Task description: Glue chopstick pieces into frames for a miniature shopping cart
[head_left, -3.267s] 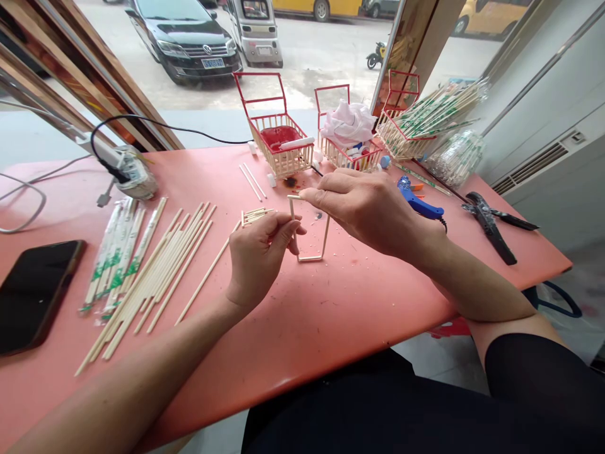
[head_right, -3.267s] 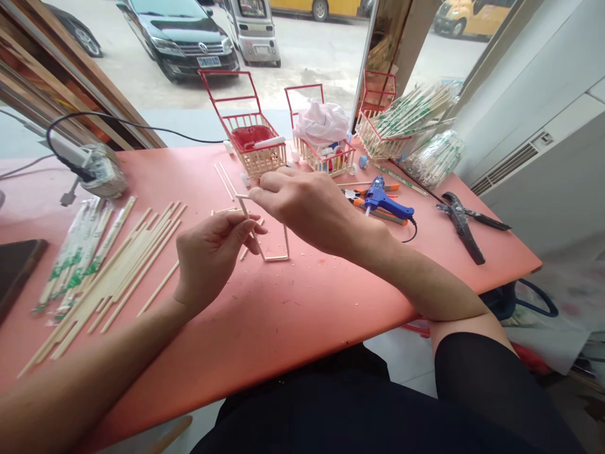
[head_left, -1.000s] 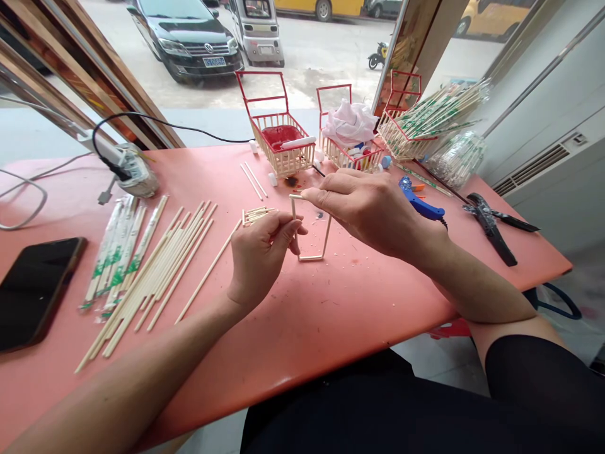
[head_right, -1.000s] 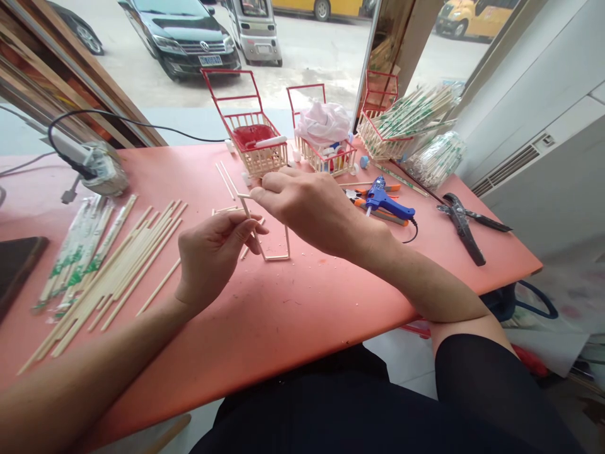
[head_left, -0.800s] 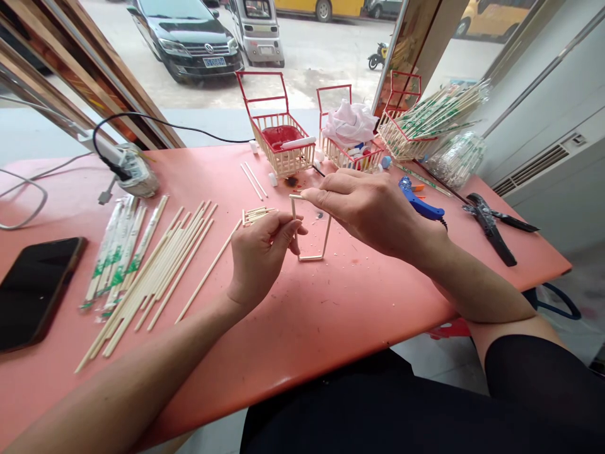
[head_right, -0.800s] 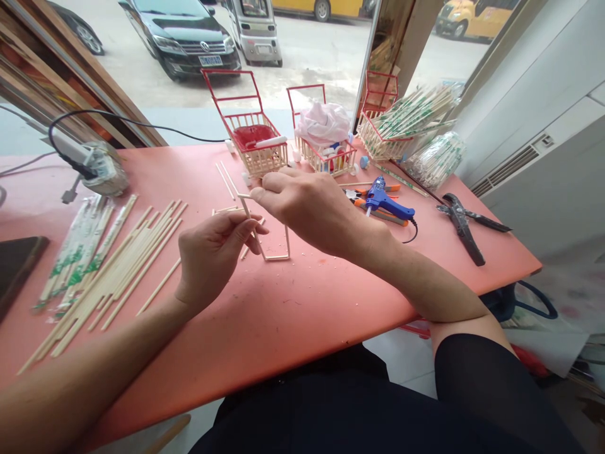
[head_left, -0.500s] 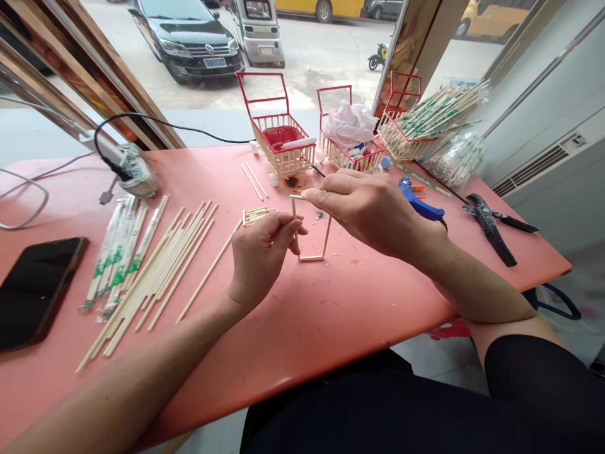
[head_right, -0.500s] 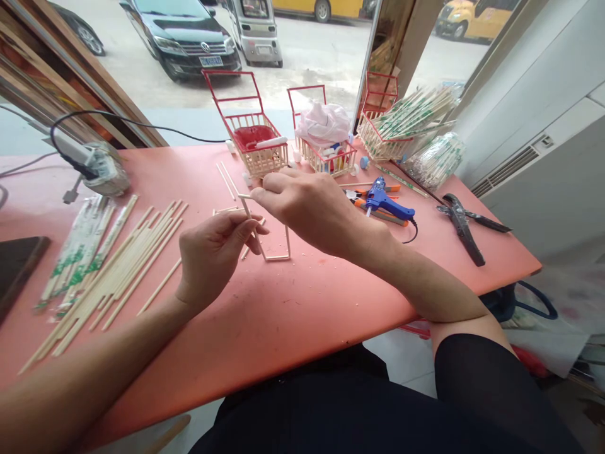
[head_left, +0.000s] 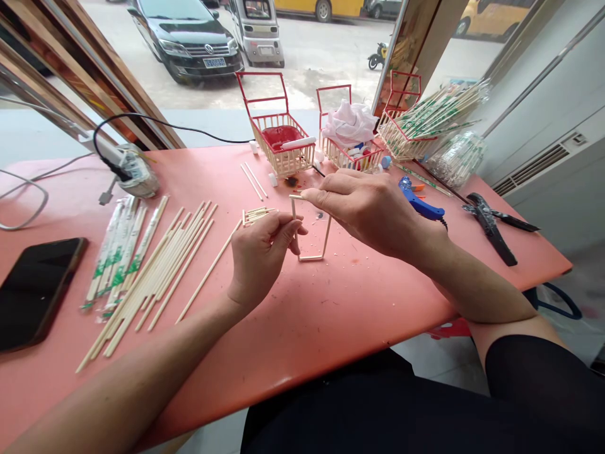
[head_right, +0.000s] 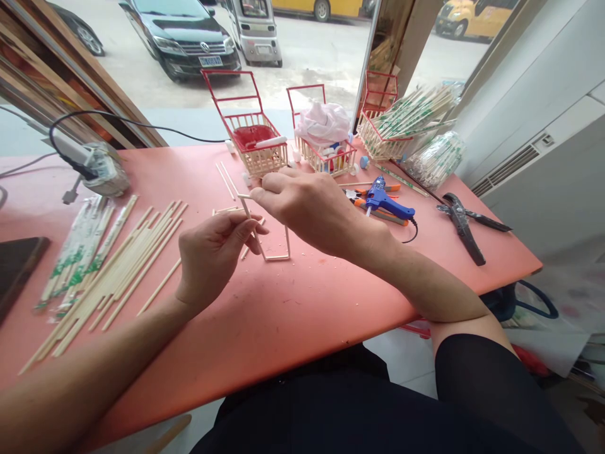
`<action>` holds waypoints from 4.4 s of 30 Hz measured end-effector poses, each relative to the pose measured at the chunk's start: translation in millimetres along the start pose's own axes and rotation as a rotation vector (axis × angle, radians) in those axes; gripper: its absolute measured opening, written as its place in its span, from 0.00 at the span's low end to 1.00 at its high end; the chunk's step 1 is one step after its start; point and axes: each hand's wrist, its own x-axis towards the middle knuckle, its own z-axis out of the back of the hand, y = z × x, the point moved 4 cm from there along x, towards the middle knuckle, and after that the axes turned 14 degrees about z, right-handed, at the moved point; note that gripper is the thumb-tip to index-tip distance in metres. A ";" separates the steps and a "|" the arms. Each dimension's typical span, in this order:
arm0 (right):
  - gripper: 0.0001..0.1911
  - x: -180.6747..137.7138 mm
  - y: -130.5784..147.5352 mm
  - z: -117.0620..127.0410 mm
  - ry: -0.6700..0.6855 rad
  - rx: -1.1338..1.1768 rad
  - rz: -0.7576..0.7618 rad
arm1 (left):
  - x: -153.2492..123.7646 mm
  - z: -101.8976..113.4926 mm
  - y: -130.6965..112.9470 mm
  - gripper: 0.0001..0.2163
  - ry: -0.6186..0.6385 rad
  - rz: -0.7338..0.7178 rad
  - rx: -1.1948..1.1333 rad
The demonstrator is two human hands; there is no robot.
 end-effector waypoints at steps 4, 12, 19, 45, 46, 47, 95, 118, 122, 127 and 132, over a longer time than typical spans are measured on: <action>0.20 0.3 0.1 -1.1 -0.003 -0.006 -0.002 | -0.5 0.1 0.2 0.07 0.001 0.004 0.002; 0.20 -0.7 -0.3 -0.5 -0.009 -0.003 -0.002 | -1.1 0.3 -2.0 0.08 0.005 0.005 -0.004; 0.20 -0.1 0.3 0.1 -0.007 -0.002 -0.001 | -0.3 -0.6 -0.1 0.07 0.000 0.004 -0.002; 0.21 0.5 0.1 -0.3 0.002 0.015 -0.017 | -1.2 0.5 -1.9 0.08 -0.005 0.024 0.043; 0.21 0.5 0.2 -0.4 0.000 0.012 -0.015 | -1.3 0.5 -2.0 0.08 -0.003 0.022 0.041; 0.21 0.4 0.3 -0.3 -0.004 0.010 -0.012 | -1.3 0.5 -2.1 0.08 -0.003 0.021 0.038; 0.19 -0.2 -0.2 -1.3 0.004 0.039 -0.036 | -1.6 0.8 -3.6 0.08 0.000 0.023 0.037; 0.17 0.6 0.6 1.1 0.015 0.034 -0.042 | -0.3 11.5 -17.4 0.08 -0.297 -0.352 0.283; 0.18 -0.2 0.6 0.9 0.005 0.022 -0.033 | 3.1 11.6 -18.5 0.07 -0.307 -0.369 0.331; 0.18 -0.8 0.1 0.8 -0.003 0.041 -0.039 | 6.1 10.7 -19.6 0.04 -0.341 -0.364 0.328; 0.20 0.0 0.3 0.7 0.007 0.002 -0.024 | 8.0 7.9 -20.1 0.03 -0.369 -0.338 0.345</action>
